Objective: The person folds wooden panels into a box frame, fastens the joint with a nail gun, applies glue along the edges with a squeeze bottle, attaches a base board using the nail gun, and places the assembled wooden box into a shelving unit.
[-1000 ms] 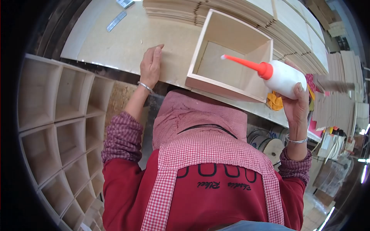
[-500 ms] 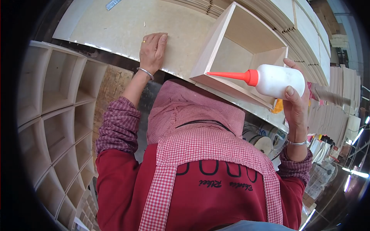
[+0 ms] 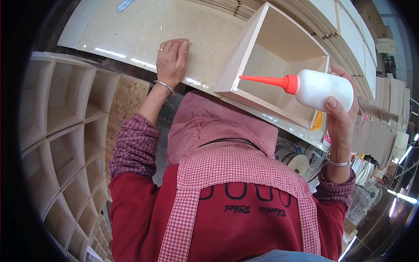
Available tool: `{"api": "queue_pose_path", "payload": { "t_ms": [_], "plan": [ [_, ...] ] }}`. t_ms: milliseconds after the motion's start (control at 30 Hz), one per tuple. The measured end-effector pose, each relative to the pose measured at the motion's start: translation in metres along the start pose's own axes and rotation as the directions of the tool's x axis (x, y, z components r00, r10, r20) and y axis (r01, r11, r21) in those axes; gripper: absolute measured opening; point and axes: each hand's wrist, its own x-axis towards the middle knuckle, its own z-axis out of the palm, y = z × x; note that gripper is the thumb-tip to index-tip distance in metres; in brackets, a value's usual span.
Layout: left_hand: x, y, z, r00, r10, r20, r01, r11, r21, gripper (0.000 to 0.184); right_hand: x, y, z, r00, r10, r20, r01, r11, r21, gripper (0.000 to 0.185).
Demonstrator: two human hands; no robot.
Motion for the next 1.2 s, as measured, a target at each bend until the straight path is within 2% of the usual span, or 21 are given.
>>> {"api": "queue_pose_path", "payload": {
  "t_ms": [433, 767, 1200],
  "plan": [
    [-0.003, 0.006, -0.006, 1.0, 0.009, 0.018, -0.01, 0.999, 0.043, 0.021, 0.034, -0.001, -0.002, 0.992, -0.088, -0.085, 0.088, 0.996, -0.008, 0.072],
    [-0.005, 0.009, -0.009, 0.999, 0.025, 0.033, -0.027, 0.998, 0.062, 0.019, 0.072, 0.001, -0.009, 0.987, -0.139, -0.085, 0.137, 0.99, -0.03, 0.062],
    [-0.004, 0.009, -0.01, 0.998, 0.016, 0.056, -0.021, 0.995, 0.095, 0.019, 0.106, 0.0, -0.009, 0.976, -0.142, -0.167, 0.135, 0.99, -0.05, 0.059]
  ]
}}
